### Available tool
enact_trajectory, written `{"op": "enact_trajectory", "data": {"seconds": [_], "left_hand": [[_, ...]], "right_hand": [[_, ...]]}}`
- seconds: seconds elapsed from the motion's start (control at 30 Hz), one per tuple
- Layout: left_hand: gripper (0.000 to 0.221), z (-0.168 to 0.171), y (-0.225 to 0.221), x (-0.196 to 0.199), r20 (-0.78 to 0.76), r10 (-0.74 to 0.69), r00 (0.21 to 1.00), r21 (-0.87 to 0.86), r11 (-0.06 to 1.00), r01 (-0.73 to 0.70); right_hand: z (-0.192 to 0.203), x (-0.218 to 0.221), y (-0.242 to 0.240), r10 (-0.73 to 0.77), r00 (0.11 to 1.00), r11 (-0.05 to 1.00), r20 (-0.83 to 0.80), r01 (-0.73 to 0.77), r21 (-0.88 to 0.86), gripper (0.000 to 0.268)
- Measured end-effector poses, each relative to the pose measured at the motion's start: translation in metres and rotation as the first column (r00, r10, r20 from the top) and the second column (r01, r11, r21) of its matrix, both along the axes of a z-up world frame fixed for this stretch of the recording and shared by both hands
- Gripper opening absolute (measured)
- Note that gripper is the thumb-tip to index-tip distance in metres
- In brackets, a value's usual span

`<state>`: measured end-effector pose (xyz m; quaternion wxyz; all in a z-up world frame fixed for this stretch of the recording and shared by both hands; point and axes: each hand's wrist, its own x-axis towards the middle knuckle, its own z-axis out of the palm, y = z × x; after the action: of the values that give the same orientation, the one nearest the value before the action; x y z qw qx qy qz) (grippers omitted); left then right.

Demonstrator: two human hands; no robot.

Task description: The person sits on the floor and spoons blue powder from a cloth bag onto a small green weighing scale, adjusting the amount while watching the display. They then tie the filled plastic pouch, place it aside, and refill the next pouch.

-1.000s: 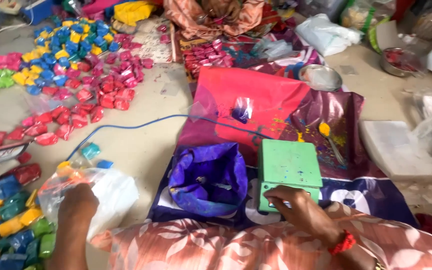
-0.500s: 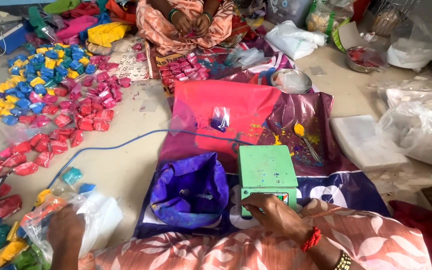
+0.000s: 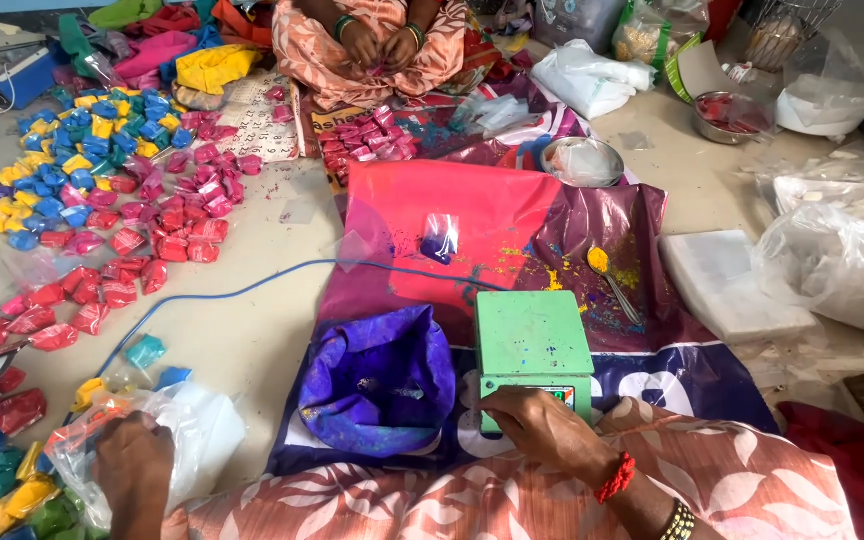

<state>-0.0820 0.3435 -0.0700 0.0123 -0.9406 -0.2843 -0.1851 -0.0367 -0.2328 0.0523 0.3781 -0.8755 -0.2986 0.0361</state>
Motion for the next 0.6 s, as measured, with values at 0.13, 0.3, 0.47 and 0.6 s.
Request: {"op": "enact_trajectory", "data": {"seconds": [0.13, 0.3, 0.47, 0.6], "left_hand": [[0.024, 0.024, 0.007, -0.009, 0.069, 0.0, 0.998, -0.217, 0.976, 0.015], [0.016, 0.091, -0.047, -0.039, 0.404, 0.016, 0.915, -0.475, 0.858, 0.194], [0.026, 0.133, -0.158, -0.042, 0.702, 0.099, 0.705, -0.663, 0.453, 0.596], [0.031, 0.138, -0.248, -0.027, 0.557, 0.194, 0.807, -0.824, 0.014, 0.566]], "right_hand": [[0.0, 0.003, 0.0, -0.02, 0.999, 1.0, -0.03, 0.02, -0.01, 0.02], [0.002, 0.007, 0.0, -0.048, 0.997, 0.999, -0.066, 0.05, 0.018, 0.021], [-0.004, 0.009, 0.004, -0.098, 0.975, 0.992, -0.202, 0.111, 0.054, 0.023], [0.002, 0.002, 0.002, 0.027, 0.907, 0.932, -0.421, 0.129, 0.338, 0.032]]}}
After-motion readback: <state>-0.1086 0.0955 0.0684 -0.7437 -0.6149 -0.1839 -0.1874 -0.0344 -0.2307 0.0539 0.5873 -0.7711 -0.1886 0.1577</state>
